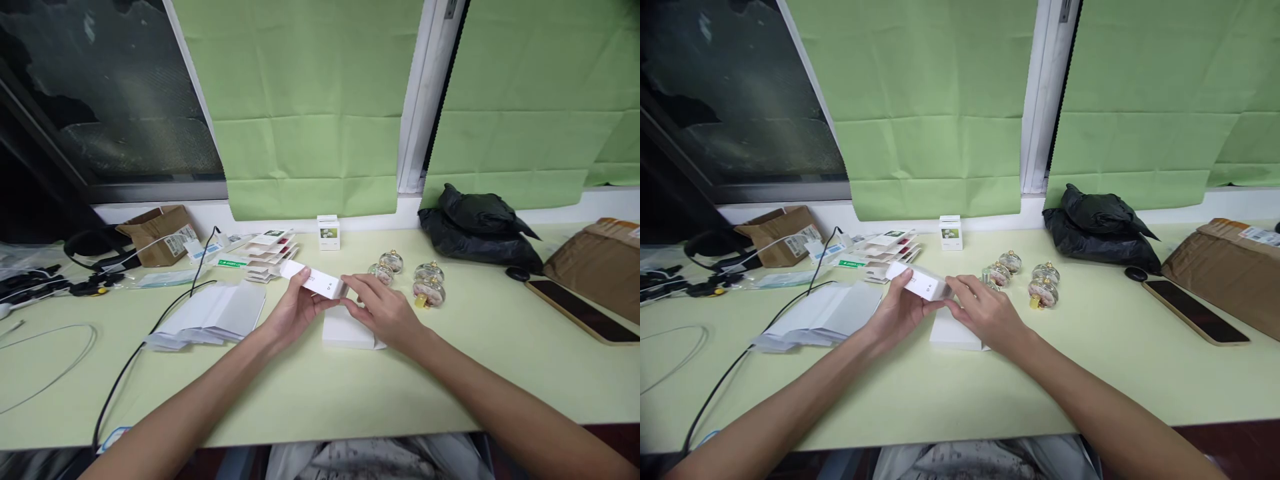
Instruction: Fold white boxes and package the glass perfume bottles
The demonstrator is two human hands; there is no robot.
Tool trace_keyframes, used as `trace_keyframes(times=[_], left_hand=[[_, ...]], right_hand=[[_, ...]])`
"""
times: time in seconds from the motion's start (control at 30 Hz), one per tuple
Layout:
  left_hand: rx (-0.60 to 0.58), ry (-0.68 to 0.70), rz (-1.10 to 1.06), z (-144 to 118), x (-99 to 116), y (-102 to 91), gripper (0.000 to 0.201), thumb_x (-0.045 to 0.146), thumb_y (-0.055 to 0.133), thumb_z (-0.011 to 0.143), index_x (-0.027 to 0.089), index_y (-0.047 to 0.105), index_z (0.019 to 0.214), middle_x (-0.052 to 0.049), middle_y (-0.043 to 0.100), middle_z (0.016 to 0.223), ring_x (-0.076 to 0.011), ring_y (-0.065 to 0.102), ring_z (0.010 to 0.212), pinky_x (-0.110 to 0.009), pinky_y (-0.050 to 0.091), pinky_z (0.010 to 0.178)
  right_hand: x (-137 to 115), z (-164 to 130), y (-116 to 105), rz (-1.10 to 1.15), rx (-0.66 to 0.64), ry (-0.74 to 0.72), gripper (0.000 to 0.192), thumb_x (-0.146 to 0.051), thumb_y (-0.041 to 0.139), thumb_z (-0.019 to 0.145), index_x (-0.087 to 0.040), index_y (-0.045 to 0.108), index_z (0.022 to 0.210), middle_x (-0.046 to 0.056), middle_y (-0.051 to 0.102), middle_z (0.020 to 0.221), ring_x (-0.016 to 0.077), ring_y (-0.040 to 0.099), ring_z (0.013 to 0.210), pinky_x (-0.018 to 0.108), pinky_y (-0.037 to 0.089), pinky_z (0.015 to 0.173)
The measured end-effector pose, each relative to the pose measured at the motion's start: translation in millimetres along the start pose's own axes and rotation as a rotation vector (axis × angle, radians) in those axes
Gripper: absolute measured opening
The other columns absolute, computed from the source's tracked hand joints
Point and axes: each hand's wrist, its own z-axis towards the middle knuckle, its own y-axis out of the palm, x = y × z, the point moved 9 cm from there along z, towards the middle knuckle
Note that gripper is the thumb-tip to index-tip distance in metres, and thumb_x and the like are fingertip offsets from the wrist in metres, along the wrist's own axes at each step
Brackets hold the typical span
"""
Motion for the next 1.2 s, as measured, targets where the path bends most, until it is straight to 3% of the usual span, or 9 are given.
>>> trace_keyframes(times=[0.1,0.33,0.53,0.63,0.77,0.93,1.1,1.2], left_hand=[[-0.011,-0.027,0.002,0.1,-2.8,2.8,0.040,0.054,0.062,0.101,0.016,0.070,0.109,-0.013,0.078,0.109,-0.0264,0.075,0.105,-0.043,0.063,0.097],[0.001,-0.095,0.009,-1.2,-8.7,6.8,0.041,0.054,0.061,0.101,0.014,0.069,0.106,-0.015,0.078,0.110,-0.0266,0.076,0.100,-0.043,0.062,0.097],[0.006,-0.051,-0.004,0.4,-6.4,7.9,0.037,0.053,0.063,0.100,0.017,0.069,0.104,-0.012,0.078,0.107,-0.0263,0.075,0.101,-0.045,0.060,0.101],[0.013,-0.040,0.005,3.3,-3.8,1.1,0.037,0.054,0.064,0.099,0.018,0.068,0.103,-0.010,0.078,0.102,-0.0247,0.075,0.098,-0.043,0.062,0.096],[0.027,-0.031,-0.052,6.5,1.4,-9.3,0.037,0.053,0.063,0.100,0.020,0.068,0.115,-0.008,0.077,0.111,-0.0217,0.074,0.098,-0.032,0.062,0.083],[0.005,-0.080,-0.096,7.2,-0.6,-11.7,0.042,0.051,0.059,0.101,0.019,0.068,0.127,-0.009,0.078,0.120,-0.0215,0.075,0.093,-0.026,0.059,0.068],[-0.054,-0.118,-0.013,2.7,-5.7,0.7,0.052,0.055,0.054,0.104,0.020,0.061,0.143,-0.014,0.071,0.138,-0.0307,0.068,0.124,-0.044,0.060,0.099],[-0.070,-0.069,0.003,1.4,-1.8,6.6,0.063,0.067,0.052,0.101,0.021,0.060,0.142,-0.016,0.066,0.144,-0.0331,0.063,0.134,-0.051,0.054,0.110]], right_hand=[[-4.0,2.4,-2.7,-0.075,0.003,-0.058,0.038,-0.025,0.061,0.105,-0.015,0.057,0.141,0.011,0.077,0.117,0.0184,0.076,0.093,0.027,0.057,0.067],[-3.5,8.1,-4.3,-0.037,-0.030,-0.027,0.029,-0.023,0.059,0.103,-0.014,0.062,0.130,0.010,0.077,0.111,0.0164,0.074,0.083,0.024,0.055,0.061],[-9.0,5.8,-0.6,-0.086,0.007,-0.017,0.055,-0.010,0.047,0.097,-0.014,0.049,0.152,0.015,0.076,0.122,0.0259,0.075,0.102,0.034,0.062,0.076],[-5.6,2.4,3.6,0.004,-0.041,-0.008,0.065,-0.006,0.043,0.094,-0.018,0.044,0.158,0.013,0.075,0.126,0.0261,0.075,0.105,0.036,0.063,0.083],[-2.8,-0.2,1.6,0.019,-0.066,-0.031,0.059,-0.004,0.045,0.094,-0.024,0.053,0.149,0.007,0.078,0.119,0.0234,0.074,0.091,0.035,0.061,0.077],[-5.5,2.8,0.4,0.078,-0.073,-0.009,0.045,-0.026,0.058,0.100,-0.019,0.053,0.145,0.015,0.070,0.136,0.0296,0.070,0.114,0.039,0.060,0.083],[-3.0,1.1,0.0,0.103,-0.024,0.015,0.029,-0.018,0.050,0.105,-0.021,0.060,0.132,0.012,0.077,0.119,0.0259,0.075,0.104,0.038,0.059,0.088],[12.4,-2.8,3.7,0.311,-0.026,0.215,0.028,-0.022,0.043,0.109,-0.022,0.056,0.134,0.011,0.077,0.115,0.0239,0.077,0.098,0.036,0.060,0.083]])
